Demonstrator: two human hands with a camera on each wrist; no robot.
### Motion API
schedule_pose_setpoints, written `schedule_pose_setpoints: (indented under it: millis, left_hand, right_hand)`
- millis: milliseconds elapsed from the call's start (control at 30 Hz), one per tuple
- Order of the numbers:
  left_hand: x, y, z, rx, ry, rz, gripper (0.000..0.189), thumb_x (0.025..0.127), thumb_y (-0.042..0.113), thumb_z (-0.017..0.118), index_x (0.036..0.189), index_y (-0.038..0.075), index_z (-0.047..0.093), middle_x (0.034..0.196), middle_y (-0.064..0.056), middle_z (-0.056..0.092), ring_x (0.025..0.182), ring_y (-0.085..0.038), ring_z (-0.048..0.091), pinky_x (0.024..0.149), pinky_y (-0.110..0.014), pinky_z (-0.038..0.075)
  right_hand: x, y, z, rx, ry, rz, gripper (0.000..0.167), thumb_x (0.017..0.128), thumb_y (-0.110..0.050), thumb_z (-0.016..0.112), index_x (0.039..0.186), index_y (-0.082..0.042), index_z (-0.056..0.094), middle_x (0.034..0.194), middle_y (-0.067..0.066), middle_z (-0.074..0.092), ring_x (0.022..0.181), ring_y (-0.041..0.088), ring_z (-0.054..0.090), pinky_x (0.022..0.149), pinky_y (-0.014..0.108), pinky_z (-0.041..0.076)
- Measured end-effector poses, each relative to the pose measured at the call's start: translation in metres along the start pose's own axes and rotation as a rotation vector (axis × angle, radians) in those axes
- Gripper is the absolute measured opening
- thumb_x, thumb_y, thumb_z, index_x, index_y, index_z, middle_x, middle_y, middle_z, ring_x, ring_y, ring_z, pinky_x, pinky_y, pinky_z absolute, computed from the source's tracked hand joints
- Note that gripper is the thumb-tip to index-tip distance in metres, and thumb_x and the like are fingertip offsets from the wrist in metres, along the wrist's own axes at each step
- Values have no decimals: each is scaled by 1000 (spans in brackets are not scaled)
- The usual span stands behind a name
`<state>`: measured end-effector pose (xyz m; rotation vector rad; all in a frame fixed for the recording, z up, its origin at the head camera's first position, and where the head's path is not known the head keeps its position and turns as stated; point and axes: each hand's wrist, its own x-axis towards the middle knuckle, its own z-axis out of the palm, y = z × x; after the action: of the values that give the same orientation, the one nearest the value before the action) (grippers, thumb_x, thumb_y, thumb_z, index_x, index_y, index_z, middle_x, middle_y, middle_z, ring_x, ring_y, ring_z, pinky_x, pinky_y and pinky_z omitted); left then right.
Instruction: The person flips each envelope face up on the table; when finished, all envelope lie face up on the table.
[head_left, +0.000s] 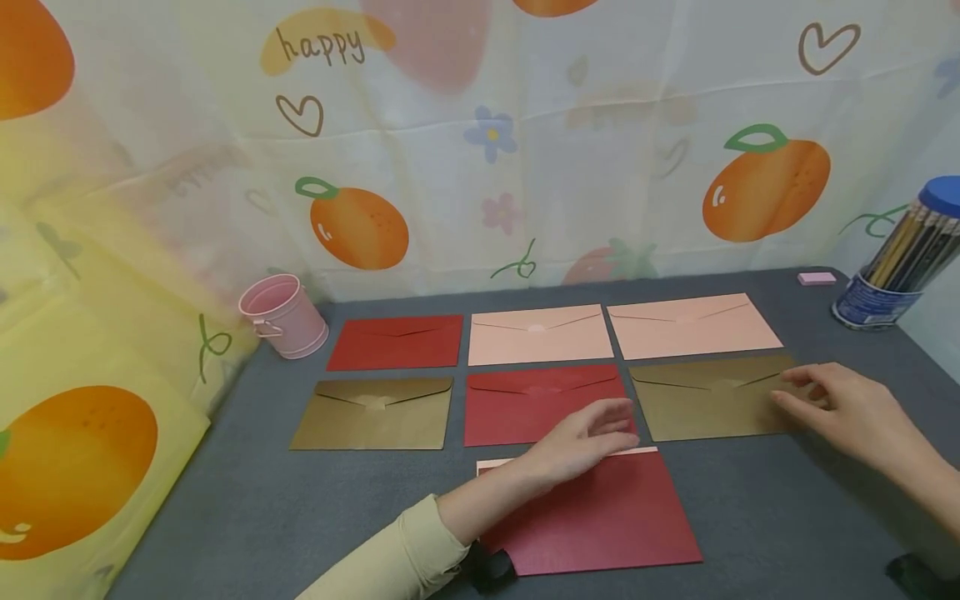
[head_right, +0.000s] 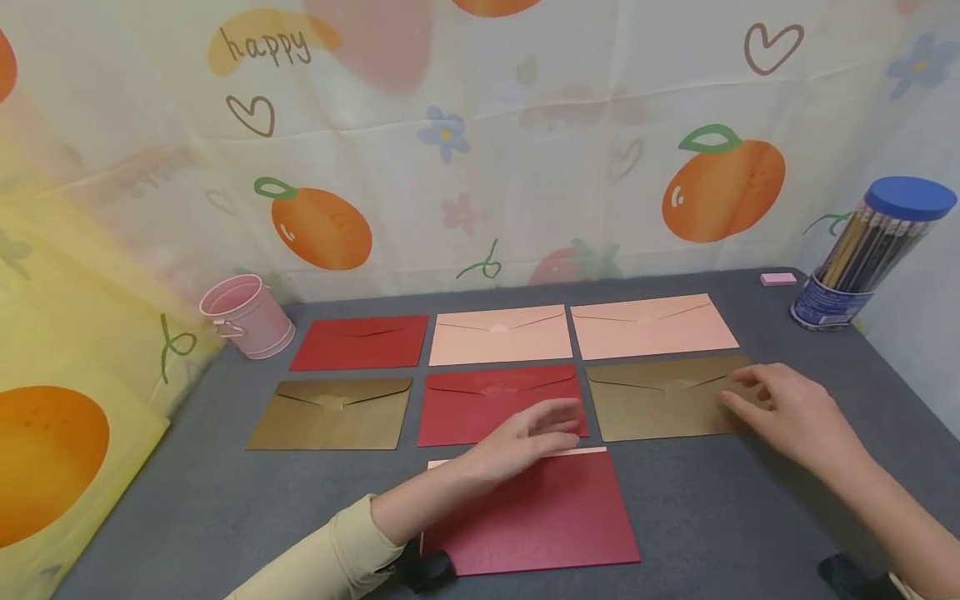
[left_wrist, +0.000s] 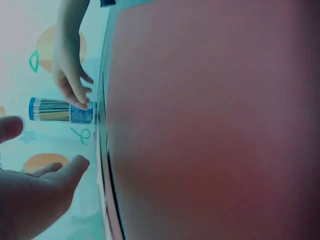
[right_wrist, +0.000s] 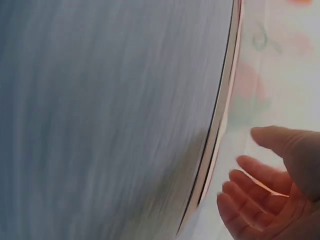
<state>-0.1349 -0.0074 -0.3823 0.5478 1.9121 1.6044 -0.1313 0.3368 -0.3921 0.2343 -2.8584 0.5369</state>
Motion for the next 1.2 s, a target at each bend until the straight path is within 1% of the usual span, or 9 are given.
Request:
schedule_pose_setpoints:
  millis: [133,267,467,567,633,800,1000,1167,1200]
  left_hand:
    - [-22,-5,-12,333,-62,83,58,96,31,60,147,11,41,146,2,47,132,-7,43,105,-23,37]
    - [-43,-10,-23,628,-169,119,67,95,43,59,151,14,36,151,6,38,136,-6,36,107,-28,36]
    - [-69,-16,-35,887,-329,125,90,90,60,56,157,15,16,162,0,11,148,-14,7,117,-37,17]
    - [-82,-19,-40,1030,-348,141,98,87,66,56,158,15,11,163,-3,5,149,-17,1,118,-39,12]
    - [-90,-22,-43,1108,-343,149,102,85,68,57,158,15,9,163,-5,3,149,-19,0,118,-40,11]
    - [-102,-28,-50,1185,-312,164,106,83,70,59,158,15,8,163,-8,2,149,-20,2,118,-39,14]
    - [-107,-31,-55,1206,-282,197,105,83,69,60,157,12,14,163,-10,8,149,-20,8,116,-34,20]
    - [-108,-29,-56,1213,-279,166,99,83,69,59,156,13,22,162,-9,13,148,-18,11,114,-32,27]
    - [-109,-29,-56,1213,-280,165,98,83,69,59,156,13,23,162,-8,13,148,-18,11,113,-32,28]
  right_hand:
    - [-3,-34,9,65,46,-152,29,86,-20,75,107,-2,68,101,18,66,89,36,63,68,53,50]
    - [-8,-70,20,93,48,-332,38,82,-21,79,116,-10,66,114,6,65,104,28,62,79,49,48]
    - [-23,-110,28,141,-226,-483,64,90,-46,67,145,-21,47,146,-1,45,132,19,44,91,49,48]
    - [-31,-121,32,131,-348,-563,76,89,-56,61,153,-24,34,157,-2,31,141,17,32,99,45,45]
    - [-34,-126,35,133,-399,-620,81,89,-59,59,155,-22,29,159,0,27,144,17,26,110,35,33]
    - [-39,-130,43,139,-440,-709,90,87,-63,58,156,-16,23,159,7,25,145,18,21,109,10,-5]
    - [-41,-129,46,120,-461,-704,93,87,-65,57,157,-15,21,159,7,25,144,20,25,108,9,-6]
    - [-40,-129,46,123,-457,-700,90,87,-65,57,156,-17,23,159,5,26,142,20,29,107,6,-6]
    - [-40,-130,46,110,-450,-701,90,87,-65,57,156,-17,24,159,4,27,142,20,30,111,11,1]
